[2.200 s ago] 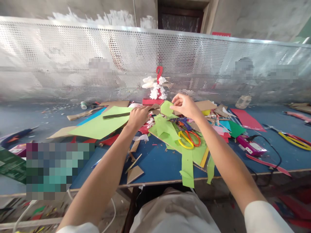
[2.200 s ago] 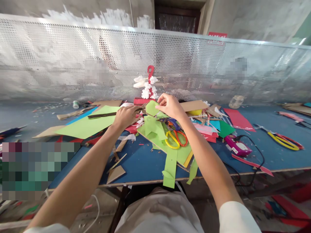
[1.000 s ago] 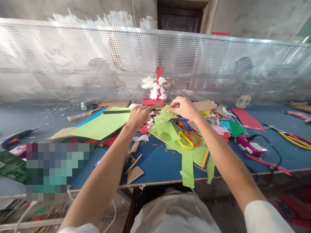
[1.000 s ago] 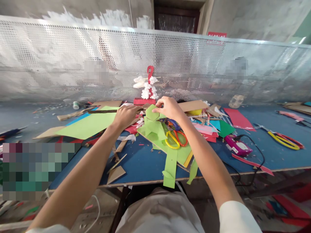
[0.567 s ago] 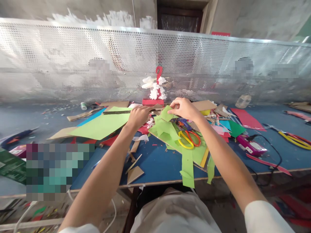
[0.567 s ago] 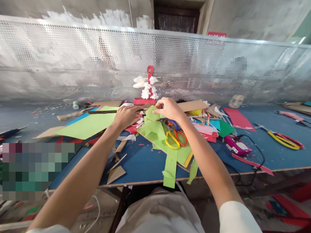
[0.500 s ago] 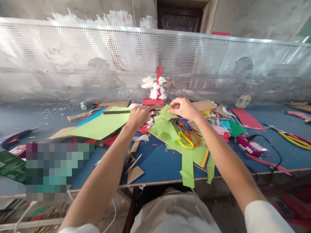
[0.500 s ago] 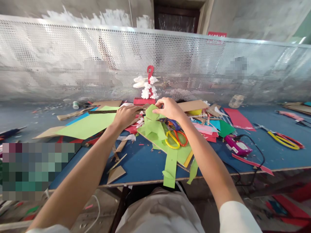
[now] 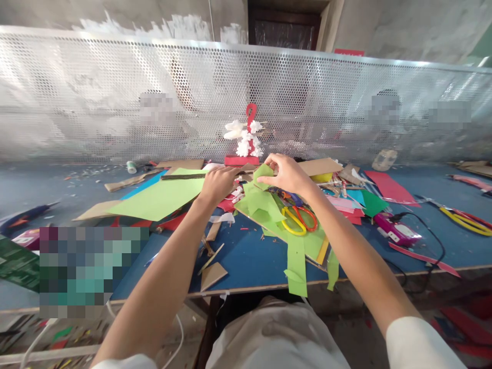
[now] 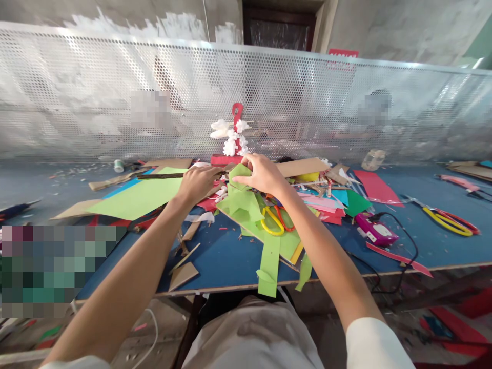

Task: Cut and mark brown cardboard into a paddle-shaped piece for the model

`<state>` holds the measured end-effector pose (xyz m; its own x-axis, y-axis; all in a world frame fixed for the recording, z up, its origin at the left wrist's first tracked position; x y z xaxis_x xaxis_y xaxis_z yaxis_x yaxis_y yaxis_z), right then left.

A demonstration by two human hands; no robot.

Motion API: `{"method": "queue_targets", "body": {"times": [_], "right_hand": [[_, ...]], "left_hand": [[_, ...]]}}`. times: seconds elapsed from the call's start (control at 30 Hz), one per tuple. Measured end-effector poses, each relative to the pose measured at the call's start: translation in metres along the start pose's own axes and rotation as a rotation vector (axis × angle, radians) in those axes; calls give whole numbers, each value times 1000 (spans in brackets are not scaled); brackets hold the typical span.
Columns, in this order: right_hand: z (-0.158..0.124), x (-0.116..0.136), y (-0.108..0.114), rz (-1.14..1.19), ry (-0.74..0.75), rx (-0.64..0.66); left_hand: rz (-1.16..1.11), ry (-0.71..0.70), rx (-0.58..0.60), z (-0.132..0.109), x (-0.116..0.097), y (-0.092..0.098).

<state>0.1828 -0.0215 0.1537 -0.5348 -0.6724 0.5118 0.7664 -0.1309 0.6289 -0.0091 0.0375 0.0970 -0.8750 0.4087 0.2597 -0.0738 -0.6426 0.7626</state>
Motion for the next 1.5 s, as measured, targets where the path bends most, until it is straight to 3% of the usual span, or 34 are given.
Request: {"method": "queue_targets", "body": {"times": [0.53,0.7,0.97,1.13,1.5], "right_hand": [[-1,-1,0,28,8,-48],[-2,-2,-3,-10,29,-10],[-5,-16,4,259,-67,107],[-2,-22,9,400,-102,59],[-7,-18,11,340,-39,78]], "left_hand": [[-22,11,6,0,0,-3],[-43,37,-34,0,3,-3],[-10,61,-15,0,3,1],[-51,68,6,0,3,2],[-42,71,-6,-1,5,0]]}}
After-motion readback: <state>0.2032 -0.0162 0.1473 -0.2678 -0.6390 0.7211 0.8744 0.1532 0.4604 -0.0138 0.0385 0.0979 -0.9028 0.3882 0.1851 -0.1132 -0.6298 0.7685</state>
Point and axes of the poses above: each hand's wrist, its own z-axis towards the middle knuckle, its own y-axis out of the back of the hand, x = y × z, the point moved 8 cm from there along z, towards the middle knuckle, and after that the axes turned 15 degrees about z, right-handed, at the moved point
